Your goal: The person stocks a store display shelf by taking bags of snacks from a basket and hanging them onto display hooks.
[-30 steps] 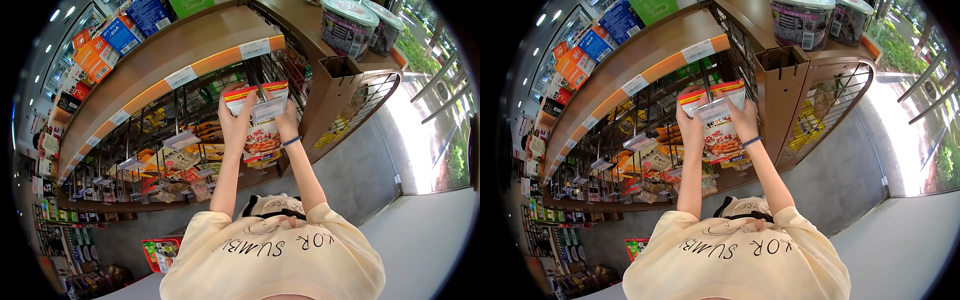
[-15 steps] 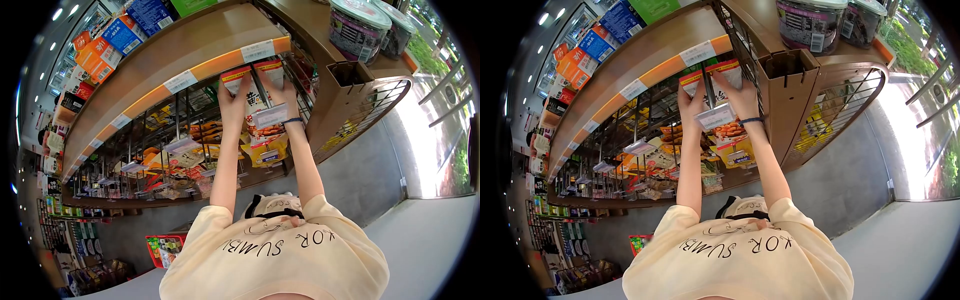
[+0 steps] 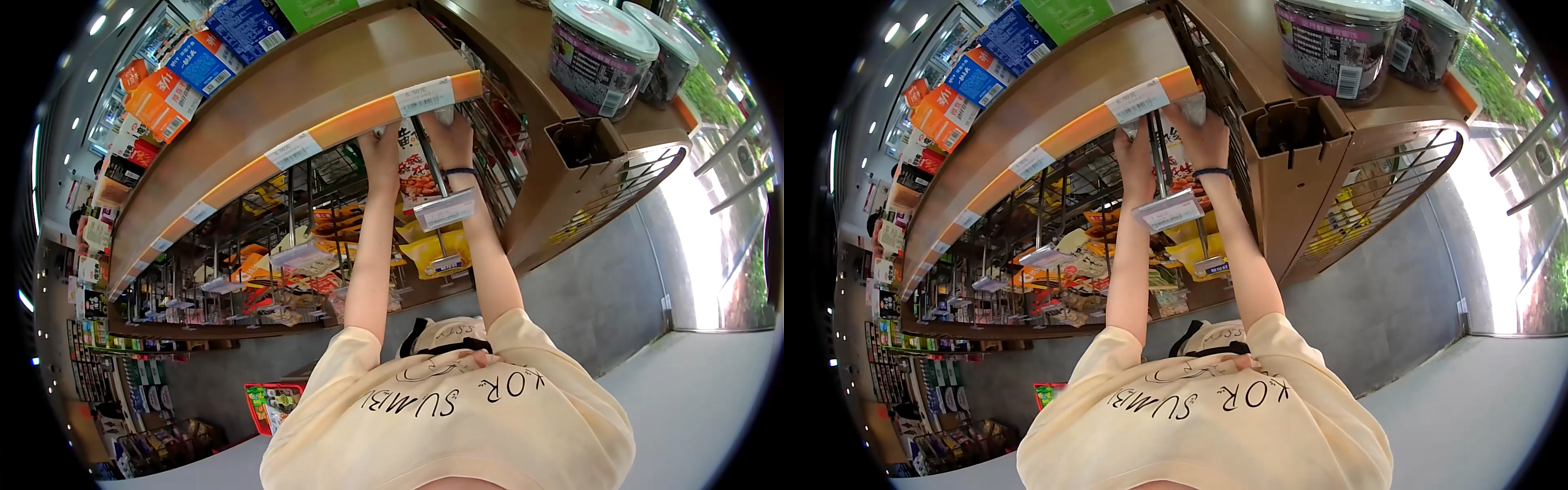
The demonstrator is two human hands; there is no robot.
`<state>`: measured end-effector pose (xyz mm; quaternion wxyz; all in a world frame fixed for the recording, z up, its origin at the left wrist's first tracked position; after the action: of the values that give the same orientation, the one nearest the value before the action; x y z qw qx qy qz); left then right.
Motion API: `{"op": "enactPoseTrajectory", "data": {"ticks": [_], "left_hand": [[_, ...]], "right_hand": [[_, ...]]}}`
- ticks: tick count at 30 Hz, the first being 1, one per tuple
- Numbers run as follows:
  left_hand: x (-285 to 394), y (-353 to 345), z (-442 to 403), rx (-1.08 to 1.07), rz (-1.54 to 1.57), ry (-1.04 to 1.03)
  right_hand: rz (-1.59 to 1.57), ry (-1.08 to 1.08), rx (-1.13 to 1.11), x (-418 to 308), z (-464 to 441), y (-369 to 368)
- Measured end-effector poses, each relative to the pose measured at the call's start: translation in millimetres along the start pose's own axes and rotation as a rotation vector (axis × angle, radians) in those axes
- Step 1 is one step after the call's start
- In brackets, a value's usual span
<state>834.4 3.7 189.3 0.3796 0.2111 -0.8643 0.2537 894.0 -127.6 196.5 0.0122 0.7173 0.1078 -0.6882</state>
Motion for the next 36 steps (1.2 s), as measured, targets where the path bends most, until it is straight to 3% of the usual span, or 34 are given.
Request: {"op": "enactPoseTrajectory", "data": {"ticks": [5, 7, 10, 11, 12, 13, 14, 17, 19, 20, 22, 25, 29, 30, 36], "left_hand": [[-27.3, 8.5, -6.4, 0.021, -0.042, 0.030], [-14.4, 4.3, -11.0, 0.011, -0.106, 0.013], [-18.1, 3.9, -0.6, -0.024, -0.244, 0.284], [-17.1, 5.3, 0.1, -0.019, -0.291, 0.256], [-24.3, 9.0, -0.9, -0.068, -0.331, 0.145], [-24.3, 11.2, -1.4, -0.114, -0.374, 0.035], [-35.9, 16.8, 3.8, -0.146, -0.394, 0.093], [-25.4, 20.7, 10.3, -0.172, -0.400, -0.044], [-15.5, 11.2, 22.0, -0.313, -0.395, 0.123], [-15.6, 16.3, 26.7, -0.290, -0.410, 0.116], [-8.4, 17.5, 36.1, -0.334, -0.459, -0.070], [10.2, 30.0, 53.1, -0.157, -0.705, -0.197], [23.8, 22.6, 82.0, 0.156, -0.446, -0.084], [28.4, 16.6, 100.8, 0.140, -0.611, -0.157], [85.8, -10.3, 187.4, 0.039, -0.631, -0.047]], "right_hand": [[0.094, 0.027, 0.068, 12.0, -19.0, -2.7], [0.042, 0.138, 0.103, 13.5, -23.9, -4.4], [0.052, 0.239, 0.158, 16.6, -28.8, -7.7], [0.064, 0.324, 0.224, 13.3, -27.3, -5.1], [0.241, 0.133, 0.170, 28.5, -33.7, -9.1], [0.160, 0.190, 0.138, 25.4, -31.6, -9.3], [0.104, 0.193, 0.138, 26.4, -29.1, -8.2], [0.131, 0.095, 0.194, 44.8, -29.3, -5.3], [0.049, 0.266, 0.163, 46.0, -20.1, -6.7], [-0.068, 0.200, 0.131, 57.9, -20.7, -6.0], [-0.175, 0.084, 0.102, 66.4, -13.4, -6.4], [-0.032, -0.008, 0.043, 57.2, 6.6, -5.5], [0.092, 0.131, 0.064, 56.4, 36.3, 9.4], [-0.088, 0.131, -0.091, 77.2, 40.4, 10.3], [-0.063, -0.114, -0.369, 107.5, 79.0, 34.0]]}}
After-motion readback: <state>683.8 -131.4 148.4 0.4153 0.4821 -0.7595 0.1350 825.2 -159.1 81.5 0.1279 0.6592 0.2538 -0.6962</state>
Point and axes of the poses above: each hand's wrist, its own z-axis away from the middle knuckle, its own y-axis out of the back of the hand, x = y × z, the point moved 8 cm from there along -z, towards the middle knuckle, and after that the axes turned 14 degrees about -y, right-handed, at the moved point
